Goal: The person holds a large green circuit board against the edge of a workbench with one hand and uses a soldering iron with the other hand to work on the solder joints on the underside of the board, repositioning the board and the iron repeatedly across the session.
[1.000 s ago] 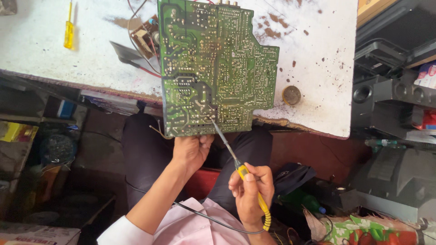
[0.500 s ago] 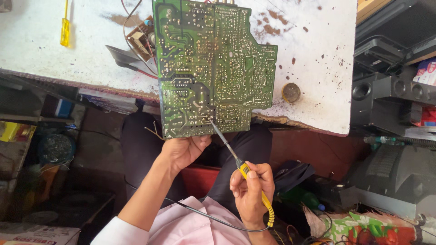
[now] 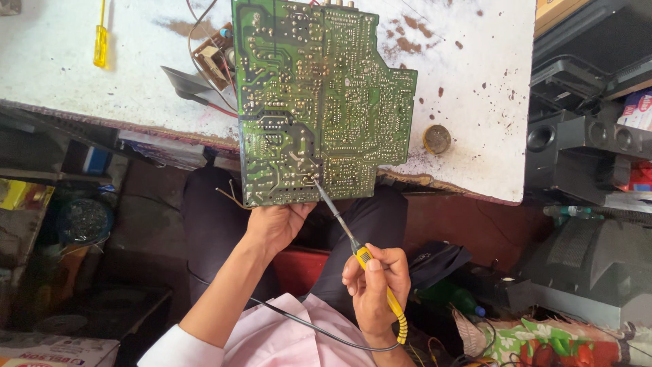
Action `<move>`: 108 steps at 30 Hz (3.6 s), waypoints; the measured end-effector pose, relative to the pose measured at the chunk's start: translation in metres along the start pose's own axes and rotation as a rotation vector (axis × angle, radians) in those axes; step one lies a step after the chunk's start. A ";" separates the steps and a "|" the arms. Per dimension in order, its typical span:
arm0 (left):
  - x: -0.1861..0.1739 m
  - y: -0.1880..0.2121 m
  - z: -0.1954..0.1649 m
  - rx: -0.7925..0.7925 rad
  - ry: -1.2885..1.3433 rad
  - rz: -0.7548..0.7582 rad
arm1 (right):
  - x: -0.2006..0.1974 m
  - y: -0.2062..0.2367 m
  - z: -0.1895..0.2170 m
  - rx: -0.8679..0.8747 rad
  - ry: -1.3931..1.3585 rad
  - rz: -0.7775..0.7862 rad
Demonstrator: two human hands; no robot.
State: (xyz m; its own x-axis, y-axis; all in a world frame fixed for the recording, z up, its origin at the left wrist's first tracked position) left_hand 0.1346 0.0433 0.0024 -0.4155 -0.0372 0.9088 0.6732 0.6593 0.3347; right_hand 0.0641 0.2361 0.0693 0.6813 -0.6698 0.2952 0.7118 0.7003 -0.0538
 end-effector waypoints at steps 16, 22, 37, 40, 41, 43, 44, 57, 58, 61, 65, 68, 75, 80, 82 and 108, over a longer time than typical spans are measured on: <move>0.009 0.006 -0.004 0.014 -0.019 0.068 | -0.018 -0.010 0.015 -0.022 -0.343 -0.104; 0.012 0.009 0.000 -0.094 0.011 0.096 | -0.110 -0.049 0.021 0.090 -0.767 -0.325; 0.016 0.007 0.001 -0.183 -0.044 -0.004 | -0.169 -0.073 0.010 -0.012 -0.739 -0.462; 0.012 0.002 0.001 -0.230 0.031 0.067 | -0.151 -0.063 0.022 -0.037 -0.791 -0.257; 0.009 0.000 -0.001 -0.233 0.052 0.065 | -0.140 -0.059 0.023 -0.023 -0.743 -0.248; 0.005 -0.006 -0.001 -0.260 0.053 0.021 | -0.115 -0.050 0.024 0.006 -0.651 -0.221; 0.003 -0.008 -0.002 -0.288 0.037 -0.018 | -0.099 -0.045 0.021 0.015 -0.576 -0.163; -0.005 -0.010 -0.013 -0.203 -0.035 0.043 | -0.010 -0.033 0.002 0.059 -0.202 0.038; -0.006 -0.010 -0.013 -0.203 -0.034 0.051 | -0.009 -0.032 0.002 0.057 -0.203 0.031; -0.008 -0.010 -0.014 -0.212 -0.013 0.058 | -0.007 -0.032 0.001 0.065 -0.202 0.038; -0.008 -0.010 -0.015 -0.218 -0.007 0.056 | -0.006 -0.032 -0.001 0.096 -0.220 0.013; -0.008 -0.009 -0.017 -0.208 -0.017 0.029 | -0.004 -0.031 -0.003 0.098 -0.224 -0.003; -0.006 -0.007 -0.015 -0.155 -0.023 0.035 | -0.001 -0.028 -0.007 0.093 -0.272 -0.009; -0.005 -0.006 -0.015 -0.147 -0.030 0.036 | 0.000 -0.028 -0.007 0.097 -0.277 -0.011; -0.005 -0.007 -0.015 -0.139 -0.023 0.042 | 0.000 -0.027 -0.006 0.105 -0.285 -0.009; -0.008 -0.003 -0.003 -0.063 -0.049 0.040 | 0.003 -0.007 -0.009 0.013 -0.167 0.014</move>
State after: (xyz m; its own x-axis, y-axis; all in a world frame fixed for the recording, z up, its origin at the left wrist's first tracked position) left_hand 0.1378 0.0395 -0.0049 -0.4155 0.0259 0.9092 0.7263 0.6112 0.3145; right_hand 0.0625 0.2266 0.0623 0.6526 -0.6105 0.4488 0.6994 0.7132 -0.0469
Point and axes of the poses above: each hand's wrist, its own y-axis away from the middle knuckle, its own x-axis out of the palm, z = x × y, the point moved 1 cm from there along -y, towards the middle knuckle
